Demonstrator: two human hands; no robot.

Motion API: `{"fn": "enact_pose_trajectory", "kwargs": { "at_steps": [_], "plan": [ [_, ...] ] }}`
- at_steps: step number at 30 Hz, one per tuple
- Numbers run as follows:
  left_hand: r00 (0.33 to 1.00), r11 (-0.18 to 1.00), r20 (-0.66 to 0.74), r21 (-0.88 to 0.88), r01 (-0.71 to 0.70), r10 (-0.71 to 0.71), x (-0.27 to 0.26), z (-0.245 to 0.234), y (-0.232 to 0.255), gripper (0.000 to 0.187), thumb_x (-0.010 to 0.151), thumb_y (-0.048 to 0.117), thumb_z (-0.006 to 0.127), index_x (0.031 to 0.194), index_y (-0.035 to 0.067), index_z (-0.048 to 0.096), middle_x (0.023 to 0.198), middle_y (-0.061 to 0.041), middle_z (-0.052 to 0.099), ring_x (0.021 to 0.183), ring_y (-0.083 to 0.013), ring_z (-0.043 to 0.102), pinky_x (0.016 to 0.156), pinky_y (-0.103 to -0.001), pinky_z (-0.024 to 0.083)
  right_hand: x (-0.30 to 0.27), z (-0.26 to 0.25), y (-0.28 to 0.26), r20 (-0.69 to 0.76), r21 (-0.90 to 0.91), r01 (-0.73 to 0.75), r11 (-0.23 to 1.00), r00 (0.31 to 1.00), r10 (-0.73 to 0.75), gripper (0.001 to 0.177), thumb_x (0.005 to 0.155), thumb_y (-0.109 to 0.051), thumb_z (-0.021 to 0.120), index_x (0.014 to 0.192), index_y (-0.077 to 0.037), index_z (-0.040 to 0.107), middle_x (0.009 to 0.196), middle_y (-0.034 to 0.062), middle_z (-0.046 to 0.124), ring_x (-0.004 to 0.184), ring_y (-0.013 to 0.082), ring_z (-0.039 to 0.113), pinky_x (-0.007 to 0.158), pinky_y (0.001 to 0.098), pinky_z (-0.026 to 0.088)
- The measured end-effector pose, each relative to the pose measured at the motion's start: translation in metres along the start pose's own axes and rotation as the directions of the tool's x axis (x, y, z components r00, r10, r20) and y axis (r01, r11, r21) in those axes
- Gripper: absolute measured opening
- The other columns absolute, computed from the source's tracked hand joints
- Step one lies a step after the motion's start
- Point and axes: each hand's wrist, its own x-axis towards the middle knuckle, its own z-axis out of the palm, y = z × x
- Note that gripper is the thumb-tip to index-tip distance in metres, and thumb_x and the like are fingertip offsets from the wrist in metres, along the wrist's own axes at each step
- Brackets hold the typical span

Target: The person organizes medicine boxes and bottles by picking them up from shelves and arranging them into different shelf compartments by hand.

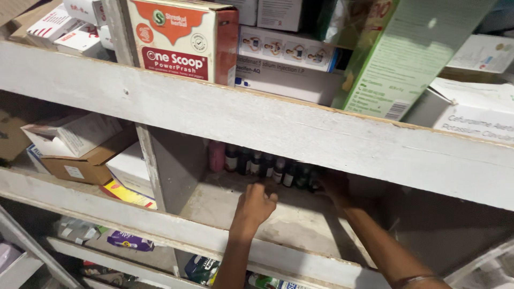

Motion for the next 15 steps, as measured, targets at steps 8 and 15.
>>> {"fn": "enact_pose_trajectory", "kwargs": {
  "at_steps": [8, 15],
  "plan": [
    [0.891, 0.946, -0.326, 0.038, -0.321, 0.315, -0.019, -0.023, 0.019, 0.023, 0.083, 0.016, 0.07, 0.101, 0.004, 0.075, 0.091, -0.022, 0.072, 0.09, -0.0427, 0.067, 0.084, -0.052, 0.052, -0.011, -0.015, -0.005, 0.035, 0.081, 0.057, 0.995, 0.998, -0.06, 0.035, 0.088, -0.02, 0.072, 0.12, -0.005, 0.072, 0.1, 0.0123, 0.077, 0.087, 0.0217, 0.069, 0.077, 0.0346, 0.056],
    [0.667, 0.835, -0.584, 0.035, -0.548, 0.462, -0.103, -0.048, 0.029, 0.01, 0.085, 0.002, 0.069, 0.095, 0.003, 0.066, 0.087, -0.009, 0.068, 0.08, -0.0284, 0.065, 0.075, -0.041, 0.051, -0.114, -0.047, -0.054, -0.029, 0.186, 0.223, 0.957, 0.975, -0.221, 0.031, 0.09, -0.01, 0.071, 0.12, -0.004, 0.071, 0.105, 0.0094, 0.077, 0.091, 0.0185, 0.07, 0.079, 0.0304, 0.057]
  ]
}}
